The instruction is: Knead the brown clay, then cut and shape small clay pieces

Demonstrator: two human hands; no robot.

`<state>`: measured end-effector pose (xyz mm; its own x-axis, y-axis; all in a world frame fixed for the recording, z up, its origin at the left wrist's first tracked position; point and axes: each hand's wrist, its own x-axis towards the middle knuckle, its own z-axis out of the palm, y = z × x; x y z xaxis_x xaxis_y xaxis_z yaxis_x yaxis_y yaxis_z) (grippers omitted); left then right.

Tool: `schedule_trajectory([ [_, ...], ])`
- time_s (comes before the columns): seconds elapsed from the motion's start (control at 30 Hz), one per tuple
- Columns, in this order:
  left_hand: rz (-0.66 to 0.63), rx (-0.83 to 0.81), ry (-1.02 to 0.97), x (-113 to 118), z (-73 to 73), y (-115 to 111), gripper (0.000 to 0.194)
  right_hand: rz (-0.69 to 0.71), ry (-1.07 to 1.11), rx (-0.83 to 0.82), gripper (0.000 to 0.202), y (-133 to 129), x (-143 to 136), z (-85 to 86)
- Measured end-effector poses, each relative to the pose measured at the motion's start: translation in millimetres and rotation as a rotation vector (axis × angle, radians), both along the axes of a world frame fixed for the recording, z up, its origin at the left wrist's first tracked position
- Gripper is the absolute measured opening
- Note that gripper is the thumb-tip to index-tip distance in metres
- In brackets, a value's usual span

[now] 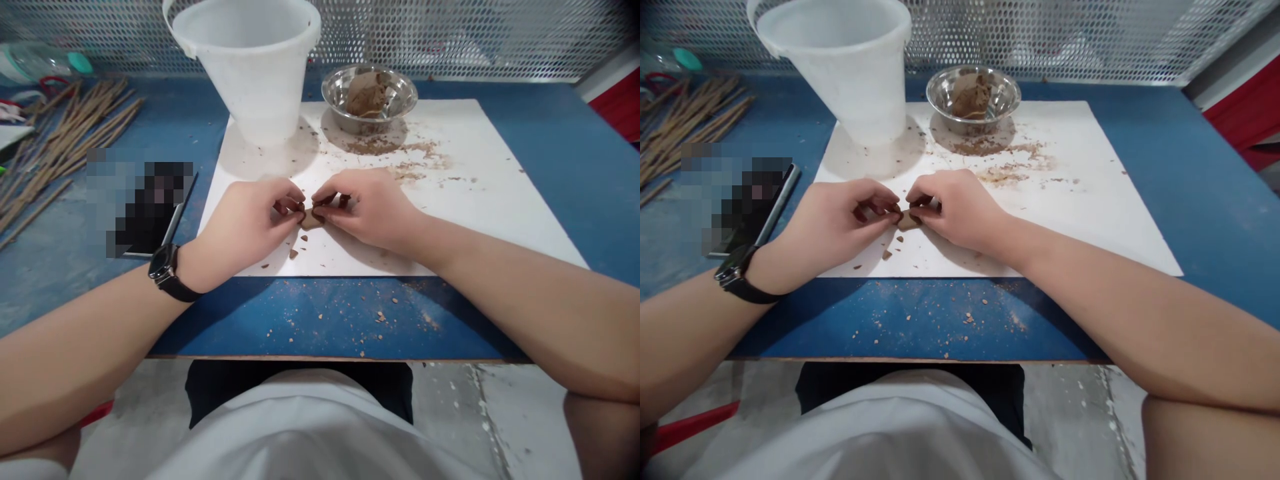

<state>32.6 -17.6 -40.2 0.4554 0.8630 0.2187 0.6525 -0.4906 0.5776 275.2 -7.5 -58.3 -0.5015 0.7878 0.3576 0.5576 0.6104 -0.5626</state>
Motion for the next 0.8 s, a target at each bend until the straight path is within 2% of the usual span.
schedule_trajectory([
  [0.23,0.040,0.017,0.144,3.4,7.2,-3.3,0.024,0.005,0.014,0.015,0.017,0.7,0.4,-1.1],
  [0.6,0.036,0.029,0.123,2.2,5.9,-3.3,0.026,-0.001,0.015,-0.043,0.019,-0.2,1.7,-0.1],
  [0.8,0.033,0.032,0.110,2.1,5.2,-3.4,0.025,0.002,0.004,-0.014,0.018,-1.8,3.5,2.8],
])
